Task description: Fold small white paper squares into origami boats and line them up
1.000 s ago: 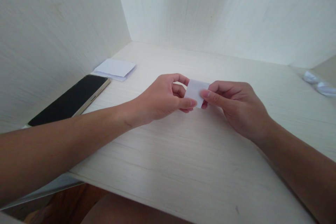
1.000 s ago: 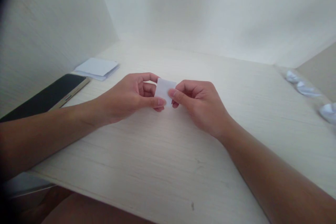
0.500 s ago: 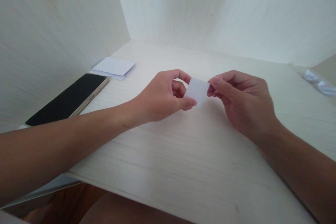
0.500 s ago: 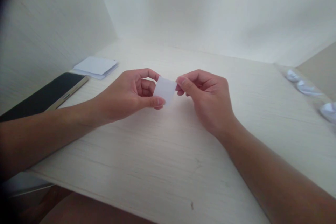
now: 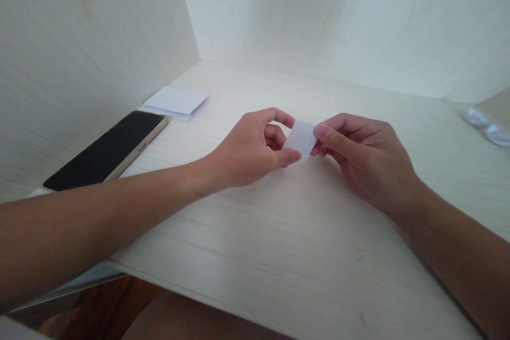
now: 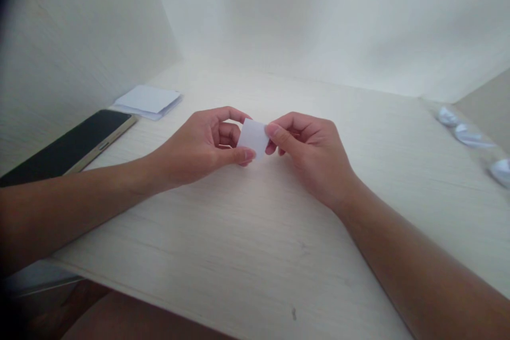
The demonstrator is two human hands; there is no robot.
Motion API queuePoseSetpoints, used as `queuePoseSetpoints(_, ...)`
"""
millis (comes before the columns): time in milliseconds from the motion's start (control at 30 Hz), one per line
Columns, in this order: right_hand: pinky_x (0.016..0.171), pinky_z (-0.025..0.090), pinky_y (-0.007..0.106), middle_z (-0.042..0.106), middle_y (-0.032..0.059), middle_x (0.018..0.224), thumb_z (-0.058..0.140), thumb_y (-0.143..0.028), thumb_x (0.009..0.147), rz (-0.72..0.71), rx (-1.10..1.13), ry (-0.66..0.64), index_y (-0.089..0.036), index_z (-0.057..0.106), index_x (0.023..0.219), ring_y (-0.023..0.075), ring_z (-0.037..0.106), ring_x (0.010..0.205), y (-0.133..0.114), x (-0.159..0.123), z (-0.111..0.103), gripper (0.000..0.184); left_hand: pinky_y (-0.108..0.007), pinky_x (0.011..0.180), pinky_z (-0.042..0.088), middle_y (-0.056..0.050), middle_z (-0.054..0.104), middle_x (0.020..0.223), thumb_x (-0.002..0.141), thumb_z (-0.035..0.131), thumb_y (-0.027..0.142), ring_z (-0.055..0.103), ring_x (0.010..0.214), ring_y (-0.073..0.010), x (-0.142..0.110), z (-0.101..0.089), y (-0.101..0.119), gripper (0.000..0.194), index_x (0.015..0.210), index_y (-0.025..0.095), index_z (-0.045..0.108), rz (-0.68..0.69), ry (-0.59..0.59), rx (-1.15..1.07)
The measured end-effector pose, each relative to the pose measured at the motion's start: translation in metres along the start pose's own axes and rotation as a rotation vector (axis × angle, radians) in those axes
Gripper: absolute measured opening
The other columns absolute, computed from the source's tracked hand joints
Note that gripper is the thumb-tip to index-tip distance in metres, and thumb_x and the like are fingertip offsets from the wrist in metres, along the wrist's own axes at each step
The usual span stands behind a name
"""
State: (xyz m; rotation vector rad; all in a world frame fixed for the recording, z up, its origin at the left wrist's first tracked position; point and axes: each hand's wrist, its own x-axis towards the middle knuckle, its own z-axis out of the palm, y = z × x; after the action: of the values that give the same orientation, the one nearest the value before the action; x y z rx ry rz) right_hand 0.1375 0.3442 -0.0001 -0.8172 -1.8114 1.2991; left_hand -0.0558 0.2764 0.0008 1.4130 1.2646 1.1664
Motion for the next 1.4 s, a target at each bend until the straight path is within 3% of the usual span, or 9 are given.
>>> queuePoseSetpoints(167,0.059,0.046,0.029,0.065,-0.0006,0.069,0.078,-0.042,0.088,0.018,0.053,0.053,-0.023,0.072,0.079,0.0133,0.058,0.063,0.002,0.003,0.001,0.021,-0.027,0.067,0.062,-0.001,0.072,0.082,0.091,0.069,0.022,0.070,0.073,-0.0134,0.000,0.004,0.003,0.012,0.099,0.015,0.065,0.063,0.040,-0.167)
queuePoseSetpoints(267,0.052,0.039,0.026,0.061,-0.0032,0.062,0.079,-0.041,0.088,0.055,0.117,0.007,-0.024,0.070,0.083,0.0113,0.051,0.056,0.003,0.003,0.003,0.020,-0.026,0.067,0.063,-0.003,0.072,0.088,0.098,0.061,0.025,0.069,0.078,-0.0130,0.001,0.004,0.004,0.013,0.095,0.014,0.068,0.078,0.024,-0.220)
queuePoseSetpoints(367,0.052,0.039,0.026,0.057,-0.0053,0.060,0.080,-0.041,0.085,0.090,0.191,-0.029,-0.025,0.068,0.084,0.0109,0.051,0.054,0.000,0.002,0.005,0.021,-0.024,0.065,0.062,-0.002,0.071,0.084,0.096,0.064,0.023,0.067,0.074,-0.0119,0.002,0.004,0.004,0.011,0.093,0.014,0.070,0.074,0.017,-0.200)
queuePoseSetpoints(533,0.061,0.049,0.028,0.062,-0.0023,0.068,0.082,-0.042,0.083,0.151,0.281,-0.051,-0.023,0.068,0.085,0.0124,0.057,0.062,-0.004,0.000,0.005,0.024,-0.024,0.064,0.062,-0.002,0.070,0.080,0.095,0.065,0.023,0.066,0.071,-0.0114,0.001,0.004,0.005,0.011,0.091,0.014,0.071,0.078,0.004,-0.193)
queuePoseSetpoints(700,0.060,0.048,0.026,0.063,-0.0001,0.073,0.083,-0.043,0.082,0.209,0.360,-0.086,-0.021,0.073,0.081,0.0115,0.054,0.064,-0.007,0.000,0.007,0.024,-0.025,0.065,0.063,-0.003,0.072,0.081,0.095,0.066,0.022,0.068,0.072,-0.0124,0.000,0.004,0.007,0.011,0.091,0.013,0.071,0.073,-0.009,-0.187)
queuePoseSetpoints(900,0.059,0.049,0.027,0.067,0.0029,0.080,0.079,-0.055,0.082,0.247,0.358,-0.142,-0.021,0.074,0.079,0.0131,0.054,0.065,-0.010,0.000,0.008,0.034,-0.025,0.066,0.061,-0.004,0.074,0.079,0.093,0.068,0.026,0.070,0.070,-0.0134,0.001,0.004,0.005,0.012,0.092,0.014,0.070,0.073,-0.013,-0.146)
queuePoseSetpoints(1067,0.059,0.048,0.025,0.069,0.0004,0.080,0.084,-0.033,0.074,0.337,0.410,-0.146,-0.022,0.079,0.087,0.0117,0.056,0.065,-0.013,-0.002,0.010,0.018,-0.024,0.066,0.058,-0.002,0.073,0.084,0.089,0.069,0.019,0.069,0.073,-0.0135,-0.005,0.005,0.007,0.008,0.095,0.016,0.071,0.235,0.137,0.060)
queuePoseSetpoints(1200,0.062,0.050,0.026,0.071,0.0006,0.082,0.083,-0.019,0.065,0.374,0.450,-0.145,-0.023,0.079,0.085,0.0137,0.062,0.071,-0.017,-0.002,0.012,0.021,-0.023,0.067,0.059,-0.001,0.071,0.088,0.084,0.073,0.017,0.068,0.073,-0.0126,-0.013,0.005,0.009,0.021,0.105,0.017,0.069,0.324,0.130,0.204)
queuePoseSetpoints(1400,0.063,0.050,0.028,0.073,0.0016,0.092,0.079,-0.014,0.062,0.315,0.352,-0.076,-0.023,0.077,0.091,0.0142,0.063,0.072,-0.011,0.000,0.009,0.030,-0.022,0.059,0.056,0.001,0.068,0.080,0.078,0.074,0.012,0.067,0.066,-0.0123,-0.008,0.003,0.009,0.029,0.105,0.018,0.066,0.213,0.197,0.200)
